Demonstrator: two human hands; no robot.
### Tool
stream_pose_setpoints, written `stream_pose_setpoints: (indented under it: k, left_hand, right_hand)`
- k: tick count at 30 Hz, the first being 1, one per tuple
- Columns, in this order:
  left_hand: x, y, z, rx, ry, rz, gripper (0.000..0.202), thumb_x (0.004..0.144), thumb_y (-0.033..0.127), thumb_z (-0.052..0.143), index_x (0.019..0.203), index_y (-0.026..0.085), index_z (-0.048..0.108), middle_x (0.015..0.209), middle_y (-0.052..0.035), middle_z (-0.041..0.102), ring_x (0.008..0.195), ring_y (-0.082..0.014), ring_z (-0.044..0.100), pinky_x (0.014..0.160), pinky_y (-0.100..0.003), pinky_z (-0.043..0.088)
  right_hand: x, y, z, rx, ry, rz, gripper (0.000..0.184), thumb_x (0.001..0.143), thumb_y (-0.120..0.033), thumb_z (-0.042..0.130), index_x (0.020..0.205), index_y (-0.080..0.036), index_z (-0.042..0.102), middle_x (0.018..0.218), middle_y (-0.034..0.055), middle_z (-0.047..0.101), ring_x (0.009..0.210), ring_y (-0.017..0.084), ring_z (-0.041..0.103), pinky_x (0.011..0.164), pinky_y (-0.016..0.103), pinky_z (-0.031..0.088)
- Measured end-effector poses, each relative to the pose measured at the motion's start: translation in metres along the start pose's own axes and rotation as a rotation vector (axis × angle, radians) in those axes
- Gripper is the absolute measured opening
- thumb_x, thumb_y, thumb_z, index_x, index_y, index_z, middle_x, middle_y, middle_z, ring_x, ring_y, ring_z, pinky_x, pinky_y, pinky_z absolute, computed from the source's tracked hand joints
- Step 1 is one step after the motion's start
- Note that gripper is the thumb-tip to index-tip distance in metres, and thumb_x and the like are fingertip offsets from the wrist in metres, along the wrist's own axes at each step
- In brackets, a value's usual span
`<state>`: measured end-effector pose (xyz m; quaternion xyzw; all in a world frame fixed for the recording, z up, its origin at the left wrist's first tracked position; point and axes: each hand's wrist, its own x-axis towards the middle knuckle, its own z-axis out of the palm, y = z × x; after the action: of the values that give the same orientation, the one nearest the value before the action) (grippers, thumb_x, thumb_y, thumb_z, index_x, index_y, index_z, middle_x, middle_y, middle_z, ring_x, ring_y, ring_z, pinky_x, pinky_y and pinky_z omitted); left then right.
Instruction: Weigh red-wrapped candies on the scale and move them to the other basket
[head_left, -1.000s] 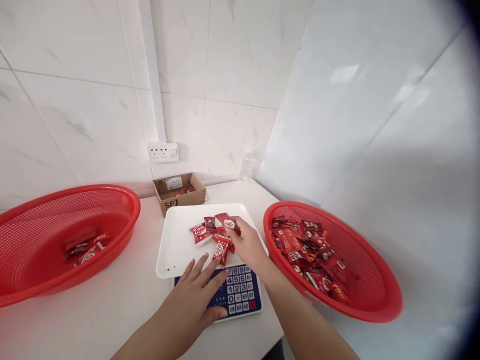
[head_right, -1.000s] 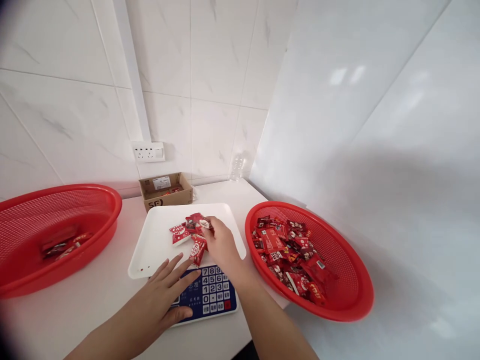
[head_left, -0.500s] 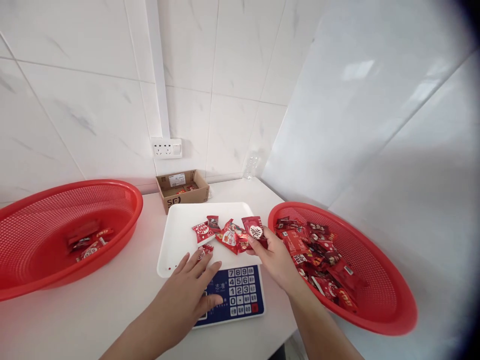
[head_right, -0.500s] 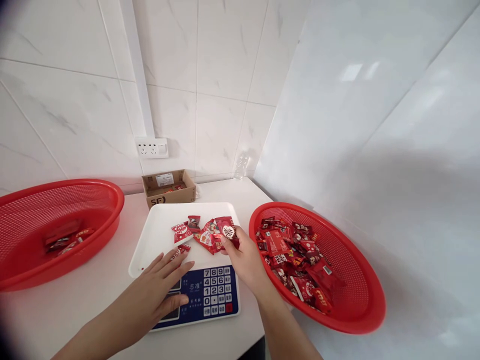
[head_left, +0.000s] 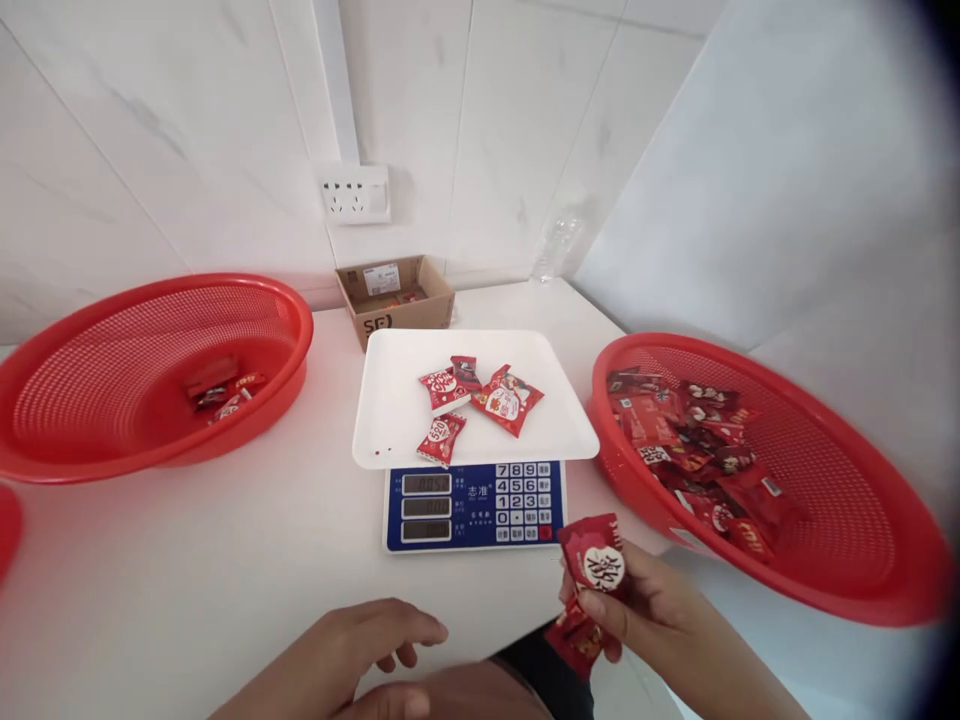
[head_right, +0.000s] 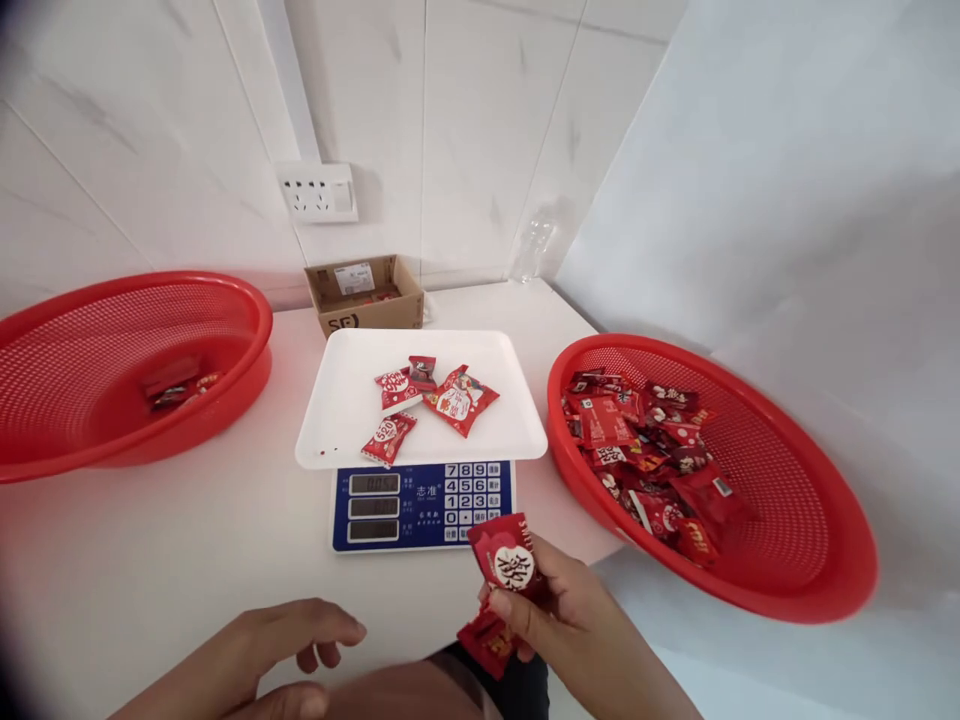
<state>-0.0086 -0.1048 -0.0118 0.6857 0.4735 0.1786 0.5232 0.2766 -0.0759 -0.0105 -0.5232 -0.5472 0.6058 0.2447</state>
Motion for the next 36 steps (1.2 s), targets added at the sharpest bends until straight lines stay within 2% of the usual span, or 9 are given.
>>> stream_pose_setpoints:
  k: [4, 7, 9, 12, 15, 18, 25, 29, 36]
  left_hand:
    - [0.008, -0.005, 0.009, -0.078, -0.070, -0.140, 0.044, 0.083, 0.050, 0.052, 0.124, 0.034, 0.055, 0.105, -0.0008, 0.067, 0.087, -0.0156, 0.062, 0.074, -0.022, 0.049]
    - [0.019, 0.001, 0.016, -0.107, -0.118, -0.180, 0.053, 0.082, 0.049, 0.054, 0.131, 0.031, 0.047, 0.106, -0.0029, 0.064, 0.087, -0.0167, 0.060, 0.070, -0.023, 0.050]
    - [0.025, 0.007, 0.019, -0.083, -0.123, -0.135, 0.045, 0.081, 0.044, 0.057, 0.124, 0.028, 0.054, 0.104, -0.0026, 0.065, 0.087, -0.0168, 0.060, 0.073, -0.024, 0.048]
    - [0.031, 0.012, 0.023, -0.014, -0.126, -0.024, 0.020, 0.086, 0.032, 0.052, 0.100, 0.025, 0.065, 0.094, -0.0007, 0.067, 0.084, -0.0147, 0.060, 0.076, -0.023, 0.046]
    - [0.030, 0.009, 0.024, 0.005, -0.039, -0.031, 0.019, 0.088, 0.027, 0.048, 0.085, 0.023, 0.066, 0.085, 0.0007, 0.067, 0.079, -0.0126, 0.060, 0.071, -0.021, 0.045]
    - [0.028, 0.006, 0.024, -0.006, 0.008, -0.077, 0.017, 0.087, 0.025, 0.050, 0.078, 0.022, 0.064, 0.080, 0.0018, 0.067, 0.075, -0.0117, 0.060, 0.069, -0.020, 0.044]
    - [0.035, 0.008, 0.019, -0.003, -0.102, -0.084, 0.012, 0.082, 0.028, 0.056, 0.082, 0.020, 0.065, 0.079, 0.0013, 0.065, 0.073, -0.0124, 0.057, 0.067, -0.020, 0.042]
    - [0.038, 0.008, 0.020, -0.090, -0.181, -0.075, 0.015, 0.077, 0.032, 0.062, 0.086, 0.021, 0.067, 0.082, 0.0017, 0.064, 0.075, -0.0128, 0.057, 0.067, -0.020, 0.043]
    - [0.041, -0.004, 0.026, -0.095, -0.118, -0.017, 0.022, 0.078, 0.041, 0.060, 0.083, 0.021, 0.067, 0.078, 0.0010, 0.061, 0.068, -0.0111, 0.053, 0.061, -0.018, 0.041]
  right_hand:
    - [-0.001, -0.001, 0.013, -0.253, -0.167, 0.054, 0.013, 0.083, -0.032, 0.055, 0.089, -0.021, 0.059, 0.080, 0.0006, 0.064, 0.073, 0.015, 0.058, 0.064, 0.023, 0.046]
    - [0.004, -0.008, 0.029, -0.428, -0.251, 0.049, 0.010, 0.081, -0.020, 0.053, 0.084, -0.021, 0.062, 0.082, 0.0000, 0.067, 0.074, 0.014, 0.059, 0.065, 0.021, 0.043]
    - [0.008, -0.011, 0.039, -0.534, -0.282, 0.022, 0.011, 0.080, -0.017, 0.053, 0.081, -0.020, 0.063, 0.082, -0.0002, 0.068, 0.071, 0.013, 0.058, 0.063, 0.021, 0.040]
    - [0.013, -0.013, 0.048, -0.676, -0.325, -0.013, 0.008, 0.077, -0.020, 0.057, 0.078, -0.020, 0.064, 0.079, 0.0002, 0.067, 0.066, 0.013, 0.055, 0.059, 0.021, 0.035]
    - [0.015, -0.014, 0.049, -0.686, -0.377, 0.007, 0.009, 0.075, -0.026, 0.063, 0.081, -0.020, 0.066, 0.079, 0.0005, 0.067, 0.065, 0.013, 0.054, 0.056, 0.020, 0.033]
    - [0.016, -0.015, 0.045, -0.661, -0.370, -0.008, 0.009, 0.079, -0.025, 0.060, 0.081, -0.021, 0.067, 0.079, 0.0003, 0.067, 0.066, 0.012, 0.055, 0.057, 0.020, 0.034]
    - [0.018, -0.008, 0.042, -0.706, -0.427, -0.088, 0.014, 0.083, -0.028, 0.058, 0.080, -0.019, 0.069, 0.077, 0.0012, 0.069, 0.067, 0.013, 0.057, 0.057, 0.020, 0.033]
    - [0.018, -0.007, 0.042, -0.738, -0.455, -0.138, 0.012, 0.082, -0.022, 0.058, 0.079, -0.019, 0.068, 0.075, 0.0000, 0.068, 0.065, 0.012, 0.055, 0.057, 0.019, 0.034]
    - [0.020, 0.002, 0.042, -0.833, -0.399, -0.271, 0.020, 0.086, -0.024, 0.055, 0.068, -0.018, 0.062, 0.068, -0.0040, 0.063, 0.061, 0.008, 0.052, 0.055, 0.017, 0.033]
